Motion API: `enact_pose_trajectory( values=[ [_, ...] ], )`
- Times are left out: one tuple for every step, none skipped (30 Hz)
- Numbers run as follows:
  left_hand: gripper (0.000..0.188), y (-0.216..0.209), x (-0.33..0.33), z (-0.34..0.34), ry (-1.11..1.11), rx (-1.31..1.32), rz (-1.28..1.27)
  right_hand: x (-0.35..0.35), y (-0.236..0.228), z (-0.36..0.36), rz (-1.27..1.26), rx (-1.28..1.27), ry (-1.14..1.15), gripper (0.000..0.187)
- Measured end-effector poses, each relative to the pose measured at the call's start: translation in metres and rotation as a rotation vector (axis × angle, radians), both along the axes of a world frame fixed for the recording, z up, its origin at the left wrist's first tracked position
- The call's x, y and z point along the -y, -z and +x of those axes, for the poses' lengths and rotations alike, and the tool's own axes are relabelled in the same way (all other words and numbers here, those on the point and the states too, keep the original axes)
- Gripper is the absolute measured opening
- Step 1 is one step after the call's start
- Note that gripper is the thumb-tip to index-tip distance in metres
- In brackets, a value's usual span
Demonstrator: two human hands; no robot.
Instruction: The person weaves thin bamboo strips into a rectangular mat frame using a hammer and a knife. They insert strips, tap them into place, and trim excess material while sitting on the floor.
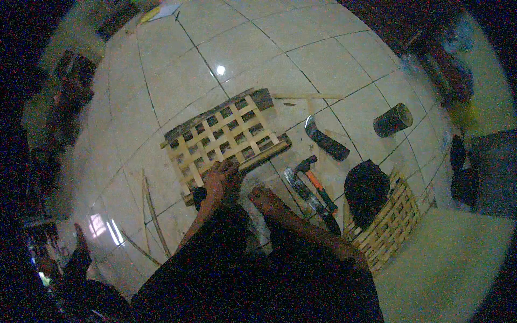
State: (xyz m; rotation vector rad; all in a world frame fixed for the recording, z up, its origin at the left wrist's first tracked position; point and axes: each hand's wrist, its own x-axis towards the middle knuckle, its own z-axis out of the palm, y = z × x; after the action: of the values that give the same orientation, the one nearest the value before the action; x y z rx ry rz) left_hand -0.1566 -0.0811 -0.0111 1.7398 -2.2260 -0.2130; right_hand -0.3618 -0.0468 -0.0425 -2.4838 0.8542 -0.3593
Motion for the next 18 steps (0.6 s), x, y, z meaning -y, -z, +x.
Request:
enact_pose_trajectory(
  values=[
    [0.04,0.0,-0.001,0.001,-0.009,-0.006,0.001,0.001,-0.004,0.003,-0.009,-0.035,-0.016,0.028],
    [0.04,-0.002,-0.001,-0.001,-0.009,-0.018,-0.002,0.0,0.003,0.003,-0.015,-0.048,-0.008,0.028],
    [0.04,-0.005,0.0,-0.005,-0.024,-0.021,-0.01,-0.001,0.012,0.002,-0.021,-0.061,0.0,0.027],
    [0.04,-0.008,0.001,-0.009,-0.039,-0.024,-0.018,-0.002,0.02,-0.001,-0.027,-0.074,0.009,0.027],
    [0.04,-0.012,0.0,-0.01,-0.063,-0.02,-0.023,-0.001,0.019,0.0,0.081,-0.067,0.025,0.026],
    [0.04,-0.013,-0.001,-0.011,-0.079,-0.059,-0.014,0.002,0.018,-0.002,0.19,-0.061,0.042,0.024],
    [0.04,-0.012,-0.002,-0.011,-0.095,-0.099,-0.005,0.001,0.015,-0.003,0.21,-0.021,0.1,0.023],
    [0.04,-0.012,0.0,-0.014,-0.103,-0.147,-0.001,0.001,0.012,-0.008,0.221,0.018,0.165,0.021],
    [0.039,-0.012,0.0,-0.011,-0.108,-0.221,-0.017,-0.003,0.001,-0.007,0.145,0.1,0.256,0.021],
    [0.039,-0.009,-0.003,-0.009,-0.112,-0.295,-0.033,-0.002,-0.01,-0.006,0.25,0.198,0.358,0.022],
    [0.038,-0.007,-0.008,-0.007,-0.111,-0.37,-0.05,0.0,-0.024,-0.004,0.345,0.311,0.464,0.023],
    [0.036,-0.002,-0.016,-0.008,-0.132,-0.53,0.099,0.008,-0.044,-0.001,0.629,0.436,0.573,0.027],
    [0.034,-0.001,-0.021,-0.014,-0.14,-0.696,0.254,0.013,-0.058,0.0,0.913,0.556,0.694,0.03],
    [0.032,-0.004,-0.023,-0.022,-0.149,-0.859,0.406,0.017,-0.059,0.001,0.982,0.616,0.728,0.034],
    [0.029,-0.007,-0.025,-0.026,-0.18,-0.991,0.553,0.019,-0.059,0.002,1.052,0.678,0.76,0.038],
    [0.027,-0.013,-0.027,-0.029,-0.212,-1.121,0.702,0.02,-0.058,0.002,1.121,0.739,0.791,0.042],
    [0.025,-0.019,-0.028,-0.032,-0.246,-1.248,0.847,0.02,-0.057,0.003,1.1,0.722,0.786,0.043],
    [0.023,-0.019,-0.03,-0.036,-0.253,-1.35,0.813,0.02,-0.053,0.003,1.079,0.706,0.78,0.043]
  ],
)
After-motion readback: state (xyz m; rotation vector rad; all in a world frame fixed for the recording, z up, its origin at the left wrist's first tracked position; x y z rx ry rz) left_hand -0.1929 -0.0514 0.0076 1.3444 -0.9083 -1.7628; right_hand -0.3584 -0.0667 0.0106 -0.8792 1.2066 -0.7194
